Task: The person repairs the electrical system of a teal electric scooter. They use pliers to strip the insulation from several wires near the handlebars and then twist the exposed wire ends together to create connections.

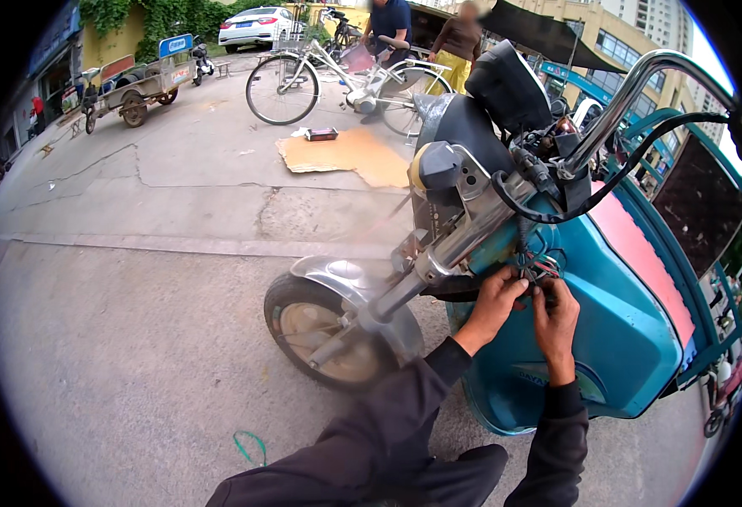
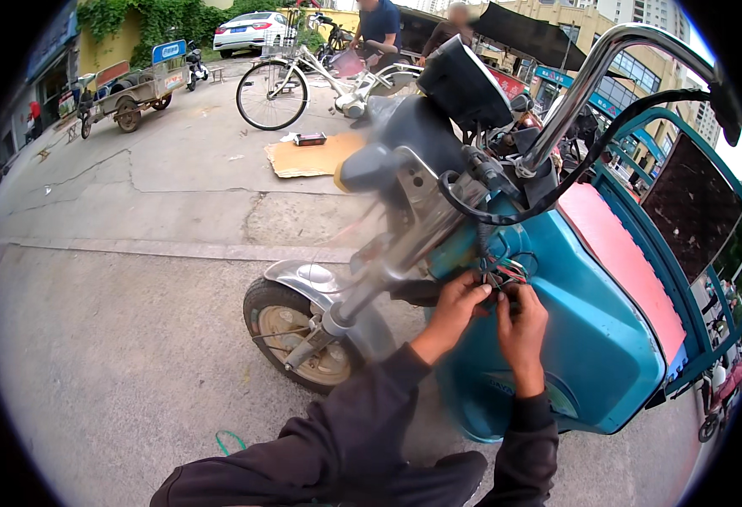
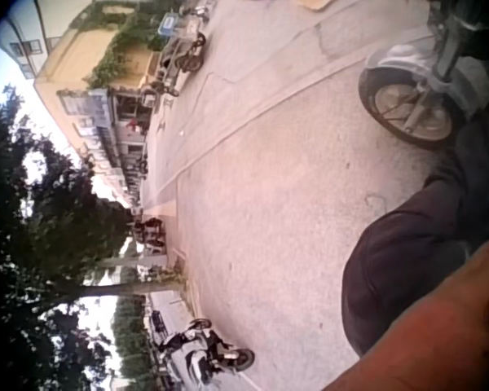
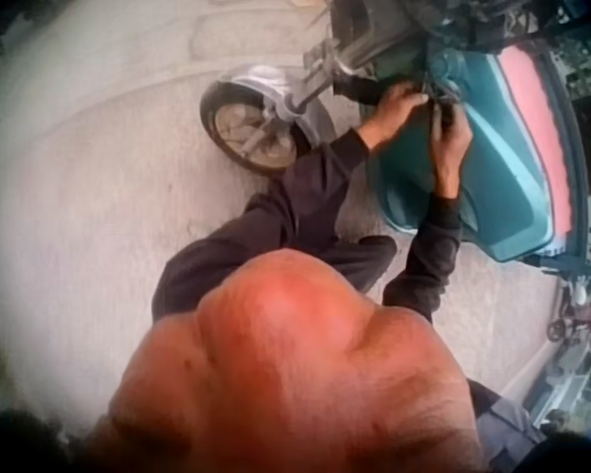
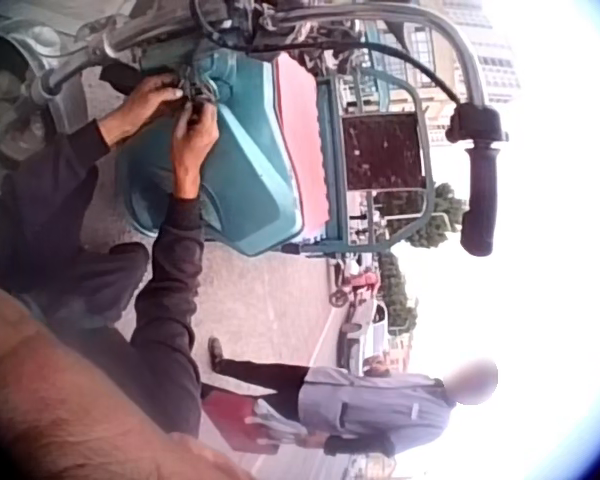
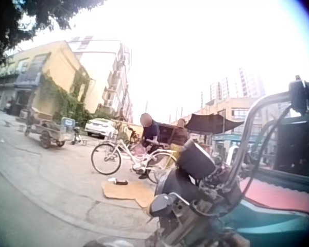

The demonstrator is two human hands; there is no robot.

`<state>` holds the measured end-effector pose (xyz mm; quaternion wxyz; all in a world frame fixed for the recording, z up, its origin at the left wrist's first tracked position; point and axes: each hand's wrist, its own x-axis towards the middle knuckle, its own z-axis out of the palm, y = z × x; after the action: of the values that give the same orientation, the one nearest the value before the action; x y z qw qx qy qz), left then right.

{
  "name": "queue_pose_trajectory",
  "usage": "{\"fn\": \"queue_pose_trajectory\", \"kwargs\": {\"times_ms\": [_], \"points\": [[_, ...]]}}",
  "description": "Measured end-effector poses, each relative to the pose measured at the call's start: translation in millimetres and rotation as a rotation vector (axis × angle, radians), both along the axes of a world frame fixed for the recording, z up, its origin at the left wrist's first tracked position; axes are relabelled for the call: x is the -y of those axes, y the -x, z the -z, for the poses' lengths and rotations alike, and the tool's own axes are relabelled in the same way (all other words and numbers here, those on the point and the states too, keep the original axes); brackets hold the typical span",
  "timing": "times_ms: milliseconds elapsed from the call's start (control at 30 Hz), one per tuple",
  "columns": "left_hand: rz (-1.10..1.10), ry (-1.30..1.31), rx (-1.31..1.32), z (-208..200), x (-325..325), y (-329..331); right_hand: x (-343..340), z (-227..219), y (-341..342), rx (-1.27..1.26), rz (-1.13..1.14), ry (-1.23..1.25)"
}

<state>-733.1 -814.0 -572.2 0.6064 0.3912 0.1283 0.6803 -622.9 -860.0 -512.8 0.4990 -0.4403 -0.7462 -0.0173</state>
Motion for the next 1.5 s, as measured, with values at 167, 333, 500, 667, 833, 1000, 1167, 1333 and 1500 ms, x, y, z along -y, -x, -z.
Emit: {"fn": "queue_pose_trajectory", "kwargs": {"times_ms": [167,333,500,667,833,1000,1167,1333,1500], "points": [[0.008,-0.087,-0.136,3,-3,0,-3,2,-5,0.048,0.007,-0.068],[-0.114,-0.095,-0.205,-1,-3,-3,-7,6,1,0.076,0.047,-0.112],[0.035,-0.072,-0.185,-2,-4,5,-3,5,0,0.147,0.070,-0.104],[0.198,-0.054,-0.066,-1,-7,7,-1,3,-3,0.143,0.036,-0.090],[0.212,-0.085,-0.044,-6,-6,10,-6,7,-8,0.168,0.036,-0.135],[0.195,-0.080,-0.082,-8,-3,15,-6,10,-9,0.186,0.034,-0.130],[0.193,-0.072,-0.095,-6,-2,15,-3,11,-8,0.233,0.038,-0.136],[0.126,-0.053,-0.108,-8,1,8,-3,7,-4,0.204,0.098,-0.088],[0.088,-0.094,-0.179,-1,-7,11,-1,0,3,0.180,0.079,-0.101]]}}
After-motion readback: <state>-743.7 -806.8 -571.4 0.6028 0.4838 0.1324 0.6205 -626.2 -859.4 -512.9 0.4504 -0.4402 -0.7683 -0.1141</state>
